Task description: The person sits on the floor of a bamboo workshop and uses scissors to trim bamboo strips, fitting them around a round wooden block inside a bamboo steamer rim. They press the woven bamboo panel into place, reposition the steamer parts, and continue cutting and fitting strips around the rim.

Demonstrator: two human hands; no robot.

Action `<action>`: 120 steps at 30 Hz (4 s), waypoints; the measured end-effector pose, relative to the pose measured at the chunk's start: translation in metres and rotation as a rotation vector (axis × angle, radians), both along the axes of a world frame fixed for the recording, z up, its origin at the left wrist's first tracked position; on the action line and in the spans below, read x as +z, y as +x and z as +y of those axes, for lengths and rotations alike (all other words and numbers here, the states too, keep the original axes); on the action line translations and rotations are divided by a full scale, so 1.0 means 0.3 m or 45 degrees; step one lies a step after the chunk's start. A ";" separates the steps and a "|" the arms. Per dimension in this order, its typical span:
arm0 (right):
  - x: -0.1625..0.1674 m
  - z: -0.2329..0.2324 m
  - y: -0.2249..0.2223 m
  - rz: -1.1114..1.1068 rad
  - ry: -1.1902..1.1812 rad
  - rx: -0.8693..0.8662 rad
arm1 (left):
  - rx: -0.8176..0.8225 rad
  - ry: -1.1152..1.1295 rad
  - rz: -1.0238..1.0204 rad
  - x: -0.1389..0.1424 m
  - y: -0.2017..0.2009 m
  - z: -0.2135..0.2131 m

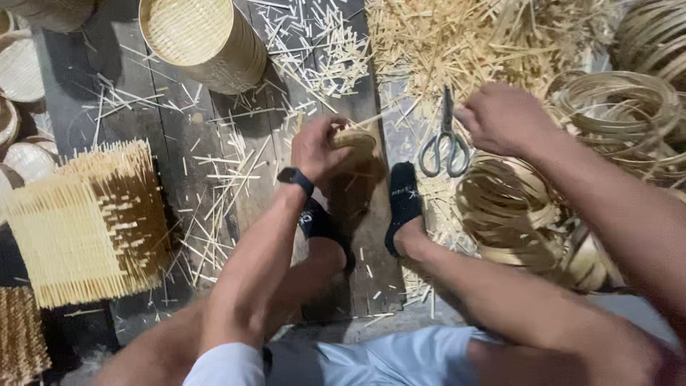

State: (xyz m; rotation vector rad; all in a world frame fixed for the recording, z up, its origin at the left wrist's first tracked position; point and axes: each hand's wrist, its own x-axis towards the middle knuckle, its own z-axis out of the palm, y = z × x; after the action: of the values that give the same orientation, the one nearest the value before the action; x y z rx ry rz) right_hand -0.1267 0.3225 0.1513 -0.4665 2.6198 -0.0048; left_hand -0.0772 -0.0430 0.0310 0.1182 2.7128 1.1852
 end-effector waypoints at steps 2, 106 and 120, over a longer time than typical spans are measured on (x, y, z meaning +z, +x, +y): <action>0.014 0.082 0.061 -0.198 -0.019 -0.143 | -0.137 -0.260 0.492 0.019 0.082 0.032; -0.531 -0.180 0.089 -0.070 0.122 0.082 | 0.269 0.042 0.172 -0.063 0.228 0.153; -0.541 -0.174 0.084 0.007 -0.029 0.100 | 0.005 -0.242 -0.003 -0.040 0.192 0.111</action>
State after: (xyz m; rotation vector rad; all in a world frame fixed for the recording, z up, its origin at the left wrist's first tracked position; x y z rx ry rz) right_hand -0.1014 0.2703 -0.0110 -0.5777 2.6073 -0.0082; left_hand -0.0196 -0.0096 0.0191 0.0858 2.8072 0.9206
